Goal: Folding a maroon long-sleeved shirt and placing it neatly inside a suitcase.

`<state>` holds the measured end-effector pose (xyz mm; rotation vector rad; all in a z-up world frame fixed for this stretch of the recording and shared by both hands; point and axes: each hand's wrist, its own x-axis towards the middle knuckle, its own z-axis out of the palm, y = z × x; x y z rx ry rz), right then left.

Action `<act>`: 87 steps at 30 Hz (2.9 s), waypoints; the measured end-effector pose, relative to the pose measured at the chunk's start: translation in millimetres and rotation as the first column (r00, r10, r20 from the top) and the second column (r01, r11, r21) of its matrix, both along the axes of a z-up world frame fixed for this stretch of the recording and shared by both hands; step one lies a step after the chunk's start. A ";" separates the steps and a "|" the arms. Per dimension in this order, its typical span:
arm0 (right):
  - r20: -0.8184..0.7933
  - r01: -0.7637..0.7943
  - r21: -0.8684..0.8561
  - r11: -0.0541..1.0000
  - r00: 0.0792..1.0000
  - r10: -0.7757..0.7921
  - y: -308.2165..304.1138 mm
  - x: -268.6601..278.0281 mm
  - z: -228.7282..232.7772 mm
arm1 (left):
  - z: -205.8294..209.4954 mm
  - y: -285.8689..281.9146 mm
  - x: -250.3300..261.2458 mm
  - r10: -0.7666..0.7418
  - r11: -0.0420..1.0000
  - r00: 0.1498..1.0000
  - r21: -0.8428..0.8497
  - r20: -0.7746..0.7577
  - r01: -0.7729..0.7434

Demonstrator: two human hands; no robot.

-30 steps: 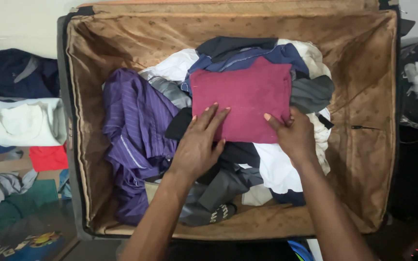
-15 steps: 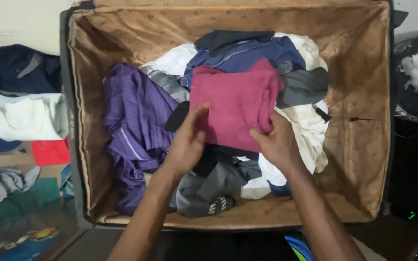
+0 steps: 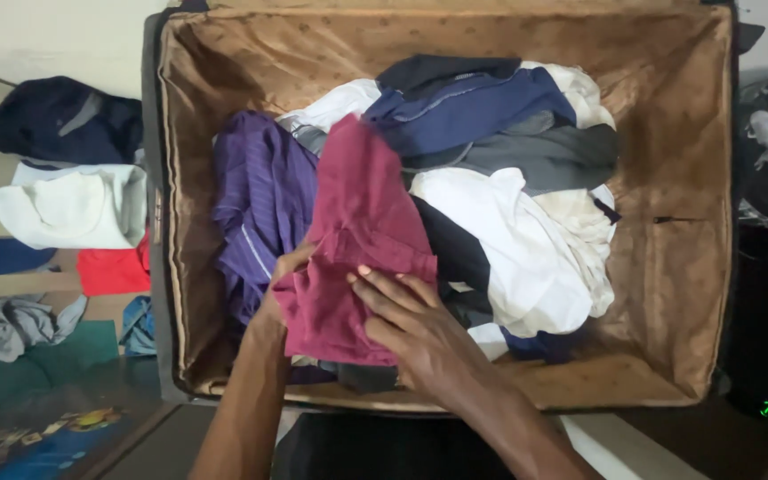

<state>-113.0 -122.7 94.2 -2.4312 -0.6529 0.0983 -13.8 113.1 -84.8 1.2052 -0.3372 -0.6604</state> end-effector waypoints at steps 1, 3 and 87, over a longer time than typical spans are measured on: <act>-0.003 0.003 -0.002 1.000 1.000 -0.003 0.2 -0.8 -0.6 | -15.2 3.0 -5.4 -0.003 1.000 1.000 -0.002 -0.003 0.003; -0.071 -0.008 0.035 0.999 0.997 0.011 1.8 -0.5 -1.8 | -44.4 11.3 -13.6 0.023 0.915 0.992 0.398 0.123 -0.071; -0.647 0.516 0.264 0.815 0.721 -0.248 -422.0 -17.2 -61.1 | 77.2 38.7 80.9 0.387 0.844 0.878 0.492 -0.280 -0.214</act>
